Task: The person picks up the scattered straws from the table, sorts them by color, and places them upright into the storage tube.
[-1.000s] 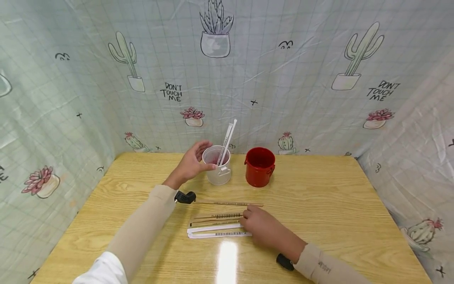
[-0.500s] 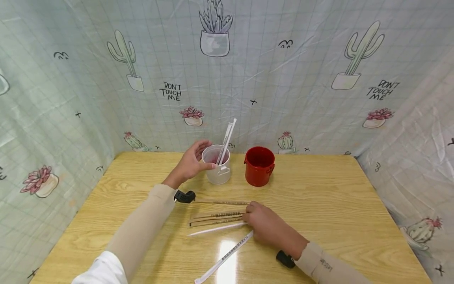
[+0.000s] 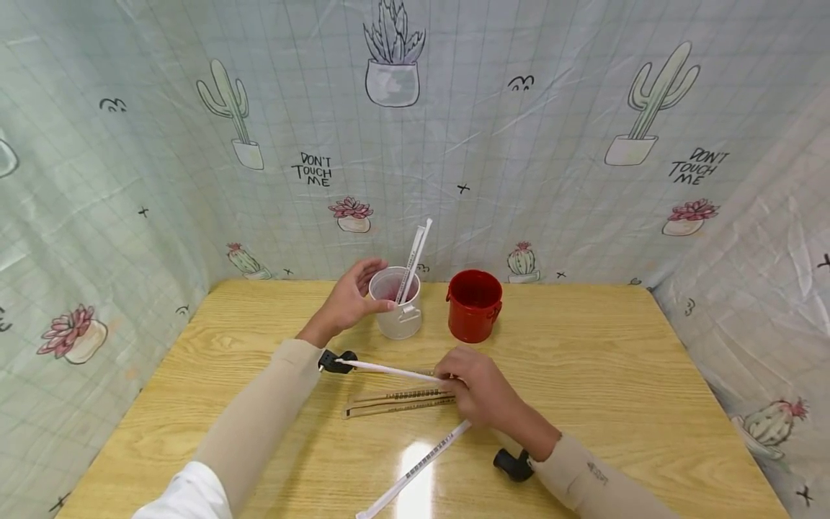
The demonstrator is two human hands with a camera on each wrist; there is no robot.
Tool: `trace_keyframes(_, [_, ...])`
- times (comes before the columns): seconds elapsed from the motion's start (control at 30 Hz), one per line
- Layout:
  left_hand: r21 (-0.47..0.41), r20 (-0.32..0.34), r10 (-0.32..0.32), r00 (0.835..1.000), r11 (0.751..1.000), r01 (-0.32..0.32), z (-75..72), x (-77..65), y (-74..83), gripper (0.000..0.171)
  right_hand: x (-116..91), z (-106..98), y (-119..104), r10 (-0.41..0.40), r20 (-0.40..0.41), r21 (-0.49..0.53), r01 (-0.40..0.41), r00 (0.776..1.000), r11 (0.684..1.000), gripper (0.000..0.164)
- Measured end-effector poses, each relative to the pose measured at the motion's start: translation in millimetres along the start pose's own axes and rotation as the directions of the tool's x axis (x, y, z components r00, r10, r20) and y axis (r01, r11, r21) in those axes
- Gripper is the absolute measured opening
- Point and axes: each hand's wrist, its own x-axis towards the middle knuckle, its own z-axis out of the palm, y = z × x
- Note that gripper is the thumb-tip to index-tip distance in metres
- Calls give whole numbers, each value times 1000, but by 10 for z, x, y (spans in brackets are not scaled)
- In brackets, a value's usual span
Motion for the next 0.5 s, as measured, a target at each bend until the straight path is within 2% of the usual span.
trace_keyframes(0.2, [-7,4,5,1000,1000,-5,4,-10,-8,100,125,15,-28,-28,-87,63,33,996,997,31])
trace_keyframes(0.5, [-12,11,7,1000,1000,-7,-5,-17,-19,101,310,41,-46,22,-119,144,-4,993,990,28])
